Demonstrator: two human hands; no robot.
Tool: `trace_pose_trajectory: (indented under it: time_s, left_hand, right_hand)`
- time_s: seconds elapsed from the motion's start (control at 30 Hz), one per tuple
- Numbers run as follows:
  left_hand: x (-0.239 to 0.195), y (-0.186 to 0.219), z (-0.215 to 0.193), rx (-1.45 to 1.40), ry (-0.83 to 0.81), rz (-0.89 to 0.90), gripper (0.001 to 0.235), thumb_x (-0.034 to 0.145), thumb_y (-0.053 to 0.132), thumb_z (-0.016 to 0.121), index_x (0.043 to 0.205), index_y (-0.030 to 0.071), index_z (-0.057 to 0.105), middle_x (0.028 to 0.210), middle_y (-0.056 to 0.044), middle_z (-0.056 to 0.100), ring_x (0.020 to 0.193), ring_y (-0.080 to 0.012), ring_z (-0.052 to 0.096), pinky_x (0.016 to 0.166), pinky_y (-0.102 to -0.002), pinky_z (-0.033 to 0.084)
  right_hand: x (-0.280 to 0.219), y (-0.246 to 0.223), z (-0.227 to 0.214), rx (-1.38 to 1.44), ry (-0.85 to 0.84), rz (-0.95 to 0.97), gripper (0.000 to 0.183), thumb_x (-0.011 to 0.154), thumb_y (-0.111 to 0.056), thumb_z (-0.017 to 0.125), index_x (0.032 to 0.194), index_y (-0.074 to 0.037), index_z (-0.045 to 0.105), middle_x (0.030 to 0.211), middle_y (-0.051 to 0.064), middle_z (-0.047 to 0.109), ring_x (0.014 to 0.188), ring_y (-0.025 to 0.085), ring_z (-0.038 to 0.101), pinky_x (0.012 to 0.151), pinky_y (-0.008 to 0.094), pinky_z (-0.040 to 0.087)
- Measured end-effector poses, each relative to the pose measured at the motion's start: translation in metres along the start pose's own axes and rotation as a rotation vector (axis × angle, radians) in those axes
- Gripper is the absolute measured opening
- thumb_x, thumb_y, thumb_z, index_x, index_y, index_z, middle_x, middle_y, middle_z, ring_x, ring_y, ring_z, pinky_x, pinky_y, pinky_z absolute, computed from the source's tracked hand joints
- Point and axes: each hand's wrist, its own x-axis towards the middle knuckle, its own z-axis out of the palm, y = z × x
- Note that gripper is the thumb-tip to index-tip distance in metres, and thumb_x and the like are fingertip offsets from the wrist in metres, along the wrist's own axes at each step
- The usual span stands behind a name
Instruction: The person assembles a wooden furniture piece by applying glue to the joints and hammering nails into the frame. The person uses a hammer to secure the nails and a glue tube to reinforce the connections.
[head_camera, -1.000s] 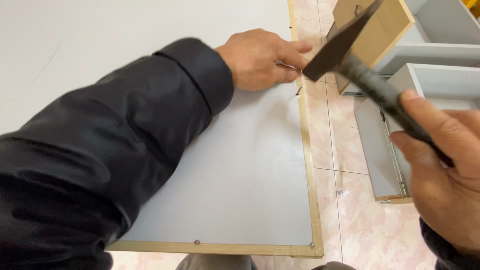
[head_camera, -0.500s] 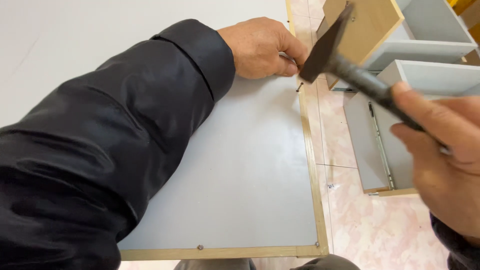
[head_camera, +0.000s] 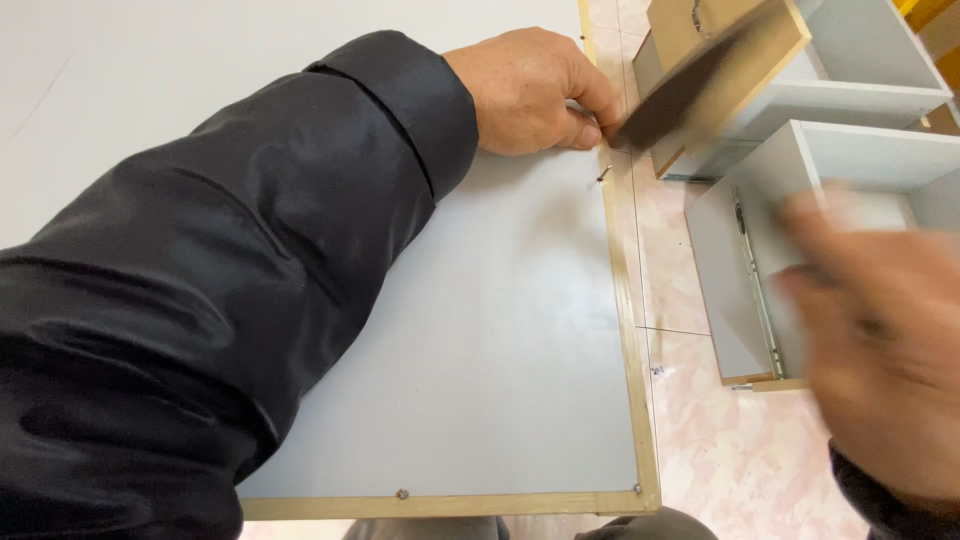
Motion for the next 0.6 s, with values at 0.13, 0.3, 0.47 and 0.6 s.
trace_pose_trajectory:
  time_s: [0.13, 0.3, 0.47, 0.6]
  left_hand:
    - [0.014, -0.023, 0.008, 0.108, 0.064, 0.161, 0.023, 0.088, 0.028, 0.065, 0.107, 0.032, 0.078, 0.094, 0.008, 0.075, 0.088, -0.0138, 0.066, 0.082, -0.03, 0.047]
    - [0.001, 0.0, 0.0, -0.001, 0.0, -0.011, 0.02, 0.091, 0.023, 0.065, 0.104, 0.031, 0.078, 0.101, 0.013, 0.074, 0.097, -0.0082, 0.064, 0.089, -0.027, 0.047]
    - [0.004, -0.007, 0.002, 0.027, 0.018, -0.016, 0.02, 0.091, 0.026, 0.066, 0.106, 0.032, 0.077, 0.1, 0.015, 0.072, 0.097, -0.0091, 0.062, 0.088, -0.027, 0.045]
    - [0.0, 0.003, -0.001, 0.023, 0.001, -0.035, 0.024, 0.09, 0.026, 0.063, 0.109, 0.033, 0.077, 0.109, 0.012, 0.073, 0.103, -0.009, 0.064, 0.092, -0.028, 0.046]
  right_hand:
    - [-0.008, 0.019, 0.0, -0.033, 0.022, -0.103, 0.049, 0.107, 0.021, 0.072, 0.156, 0.022, 0.062, 0.144, 0.039, 0.061, 0.124, 0.048, 0.056, 0.12, 0.05, 0.04]
    - [-0.021, 0.032, 0.012, 0.067, 0.11, 0.162, 0.026, 0.118, -0.003, 0.072, 0.141, 0.009, 0.068, 0.123, 0.02, 0.065, 0.101, 0.027, 0.06, 0.1, 0.037, 0.049]
    - [-0.004, 0.013, 0.003, 0.068, 0.037, 0.001, 0.049, 0.105, 0.015, 0.077, 0.152, 0.018, 0.067, 0.119, 0.029, 0.055, 0.108, 0.037, 0.055, 0.105, 0.039, 0.04]
    - [-0.012, 0.02, 0.008, 0.053, 0.057, 0.073, 0.055, 0.109, 0.02, 0.062, 0.161, 0.022, 0.046, 0.156, 0.039, 0.05, 0.141, 0.048, 0.048, 0.123, 0.048, 0.032]
